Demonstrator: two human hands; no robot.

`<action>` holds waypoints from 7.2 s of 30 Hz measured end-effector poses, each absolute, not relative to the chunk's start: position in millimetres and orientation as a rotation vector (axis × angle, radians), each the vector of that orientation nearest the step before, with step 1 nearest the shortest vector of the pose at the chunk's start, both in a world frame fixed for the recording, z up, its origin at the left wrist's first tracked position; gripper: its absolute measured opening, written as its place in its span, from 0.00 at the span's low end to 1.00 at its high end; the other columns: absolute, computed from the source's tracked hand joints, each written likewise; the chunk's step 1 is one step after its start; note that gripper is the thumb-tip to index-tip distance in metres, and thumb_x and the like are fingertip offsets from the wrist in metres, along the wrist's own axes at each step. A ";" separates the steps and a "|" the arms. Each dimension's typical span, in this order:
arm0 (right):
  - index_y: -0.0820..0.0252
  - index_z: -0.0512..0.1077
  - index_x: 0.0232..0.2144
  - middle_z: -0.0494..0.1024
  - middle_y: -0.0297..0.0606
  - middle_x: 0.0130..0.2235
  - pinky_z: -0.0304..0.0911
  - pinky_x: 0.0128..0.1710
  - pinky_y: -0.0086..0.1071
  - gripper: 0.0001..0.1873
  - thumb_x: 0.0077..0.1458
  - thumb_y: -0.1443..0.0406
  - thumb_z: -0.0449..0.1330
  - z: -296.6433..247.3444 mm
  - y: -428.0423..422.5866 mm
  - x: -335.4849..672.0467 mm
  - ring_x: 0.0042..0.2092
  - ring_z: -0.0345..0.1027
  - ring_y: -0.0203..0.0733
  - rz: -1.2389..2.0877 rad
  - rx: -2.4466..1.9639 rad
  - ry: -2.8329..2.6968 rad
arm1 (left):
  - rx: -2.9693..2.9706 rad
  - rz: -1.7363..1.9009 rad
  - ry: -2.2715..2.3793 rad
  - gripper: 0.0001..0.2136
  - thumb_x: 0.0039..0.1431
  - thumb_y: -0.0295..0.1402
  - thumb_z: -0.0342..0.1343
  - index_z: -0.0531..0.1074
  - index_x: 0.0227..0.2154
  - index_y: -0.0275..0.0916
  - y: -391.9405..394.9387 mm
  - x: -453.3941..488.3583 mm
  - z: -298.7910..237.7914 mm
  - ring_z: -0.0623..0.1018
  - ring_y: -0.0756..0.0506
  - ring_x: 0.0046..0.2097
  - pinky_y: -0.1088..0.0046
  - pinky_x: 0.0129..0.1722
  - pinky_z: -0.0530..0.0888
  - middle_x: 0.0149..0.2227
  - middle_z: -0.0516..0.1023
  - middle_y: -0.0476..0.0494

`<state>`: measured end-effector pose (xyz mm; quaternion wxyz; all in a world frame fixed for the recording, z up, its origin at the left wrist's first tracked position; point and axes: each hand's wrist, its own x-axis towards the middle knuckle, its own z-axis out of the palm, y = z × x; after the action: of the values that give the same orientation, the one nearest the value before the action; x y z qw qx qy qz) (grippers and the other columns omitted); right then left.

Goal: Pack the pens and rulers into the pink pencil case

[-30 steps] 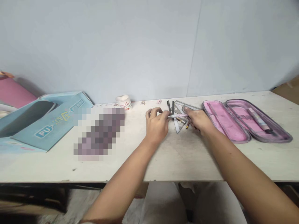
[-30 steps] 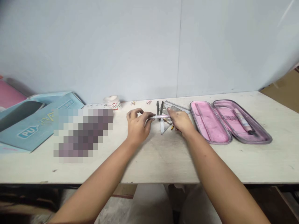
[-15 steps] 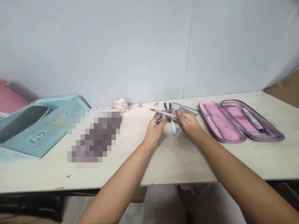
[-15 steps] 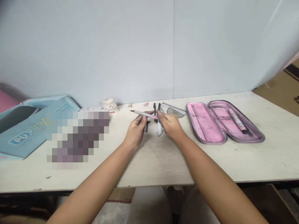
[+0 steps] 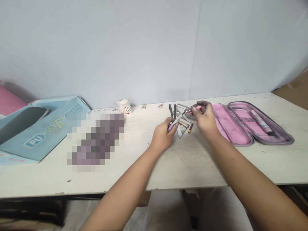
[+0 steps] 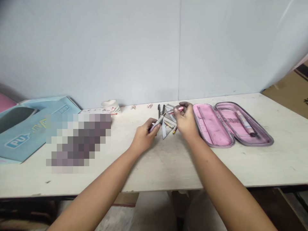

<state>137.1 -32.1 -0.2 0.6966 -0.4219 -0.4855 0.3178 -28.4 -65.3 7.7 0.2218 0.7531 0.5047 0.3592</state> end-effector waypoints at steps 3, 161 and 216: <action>0.54 0.55 0.36 0.69 0.32 0.34 0.64 0.42 0.35 0.17 0.47 0.59 0.58 3.8 -35.2 137.9 0.37 0.68 0.35 0.674 -0.892 -1.040 | 2.137 0.962 1.457 0.11 0.56 0.40 0.47 0.67 0.37 0.40 -64.2 -29.0 7.7 0.64 0.52 0.23 0.78 0.25 0.59 0.19 0.65 0.54; 0.64 0.71 0.35 0.69 0.50 0.41 0.55 0.43 0.41 0.14 0.53 0.61 0.51 -4.1 -46.5 130.9 0.47 0.57 0.52 -0.306 -1.724 -2.214 | 2.222 0.978 1.589 0.11 0.56 0.27 0.43 0.68 0.38 0.38 -32.7 -30.4 -5.9 0.71 0.45 0.45 0.68 0.47 0.65 0.40 0.73 0.41; 0.64 0.67 0.34 0.73 0.43 0.34 0.54 0.41 0.37 0.11 0.58 0.63 0.47 -3.1 -48.0 155.5 0.38 0.61 0.45 -0.332 -1.377 -1.768 | 1.636 0.984 1.429 0.15 0.58 0.32 0.43 0.64 0.47 0.37 42.1 -40.8 49.4 0.71 0.54 0.27 0.78 0.29 0.69 0.29 0.71 0.47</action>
<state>155.5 -48.0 -3.1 0.4241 -0.5503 -0.7069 -0.1328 -40.8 42.1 49.4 0.3694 0.6375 0.5568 0.3835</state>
